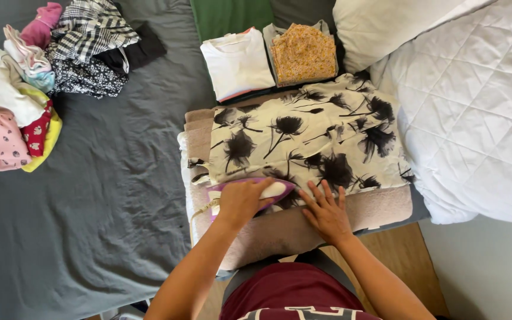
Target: The person irons a white t-shirt and a patterned shirt on a towel placed on a bed. They smooth the fabric, use a purple iron to press the garments, and fold them after ironing.
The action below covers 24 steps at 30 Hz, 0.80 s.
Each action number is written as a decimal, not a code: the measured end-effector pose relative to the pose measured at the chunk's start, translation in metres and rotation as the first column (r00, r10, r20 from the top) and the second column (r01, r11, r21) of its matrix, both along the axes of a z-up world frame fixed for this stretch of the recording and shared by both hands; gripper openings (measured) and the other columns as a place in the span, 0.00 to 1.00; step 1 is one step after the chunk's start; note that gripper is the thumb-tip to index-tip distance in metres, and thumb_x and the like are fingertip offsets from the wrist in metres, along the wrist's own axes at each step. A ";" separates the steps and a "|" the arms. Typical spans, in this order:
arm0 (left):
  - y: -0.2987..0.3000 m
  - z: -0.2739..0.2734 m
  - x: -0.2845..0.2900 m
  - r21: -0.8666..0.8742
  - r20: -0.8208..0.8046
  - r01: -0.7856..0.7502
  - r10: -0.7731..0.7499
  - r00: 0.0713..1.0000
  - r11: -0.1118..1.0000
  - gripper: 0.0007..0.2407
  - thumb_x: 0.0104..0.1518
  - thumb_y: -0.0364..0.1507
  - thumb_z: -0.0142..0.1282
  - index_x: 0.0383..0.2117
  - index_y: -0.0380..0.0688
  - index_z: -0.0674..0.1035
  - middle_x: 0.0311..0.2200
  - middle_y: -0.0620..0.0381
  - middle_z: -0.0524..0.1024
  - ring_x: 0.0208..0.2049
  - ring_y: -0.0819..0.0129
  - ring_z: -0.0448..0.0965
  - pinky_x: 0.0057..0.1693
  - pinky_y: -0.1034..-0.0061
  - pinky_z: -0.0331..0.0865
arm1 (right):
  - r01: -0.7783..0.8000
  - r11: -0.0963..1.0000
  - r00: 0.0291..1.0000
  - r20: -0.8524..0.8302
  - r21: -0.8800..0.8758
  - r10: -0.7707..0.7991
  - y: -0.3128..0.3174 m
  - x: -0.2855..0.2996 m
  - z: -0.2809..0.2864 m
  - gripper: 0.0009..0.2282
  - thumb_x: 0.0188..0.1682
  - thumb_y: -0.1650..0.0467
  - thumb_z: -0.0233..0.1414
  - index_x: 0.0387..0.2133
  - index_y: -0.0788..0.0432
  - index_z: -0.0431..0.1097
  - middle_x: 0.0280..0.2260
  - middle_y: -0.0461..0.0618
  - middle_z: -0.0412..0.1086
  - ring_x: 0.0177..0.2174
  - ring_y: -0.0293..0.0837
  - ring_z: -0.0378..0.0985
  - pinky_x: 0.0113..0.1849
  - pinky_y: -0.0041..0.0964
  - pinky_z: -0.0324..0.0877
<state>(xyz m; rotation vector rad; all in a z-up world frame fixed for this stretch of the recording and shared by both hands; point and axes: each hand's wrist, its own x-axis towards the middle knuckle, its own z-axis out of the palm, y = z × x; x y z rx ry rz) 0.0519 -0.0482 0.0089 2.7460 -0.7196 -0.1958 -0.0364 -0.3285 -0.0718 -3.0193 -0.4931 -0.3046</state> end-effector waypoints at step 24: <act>-0.121 0.025 -0.004 0.028 -0.125 -0.377 0.378 0.917 0.926 0.22 0.51 0.52 0.58 0.55 0.88 0.73 0.47 0.62 0.82 0.48 0.53 0.83 0.50 0.58 0.78 | -0.216 0.975 0.975 0.054 0.041 0.214 -0.163 0.031 -0.020 0.23 0.55 0.49 0.37 0.65 0.27 0.54 0.71 0.35 0.46 0.69 0.48 0.43 0.62 0.66 0.36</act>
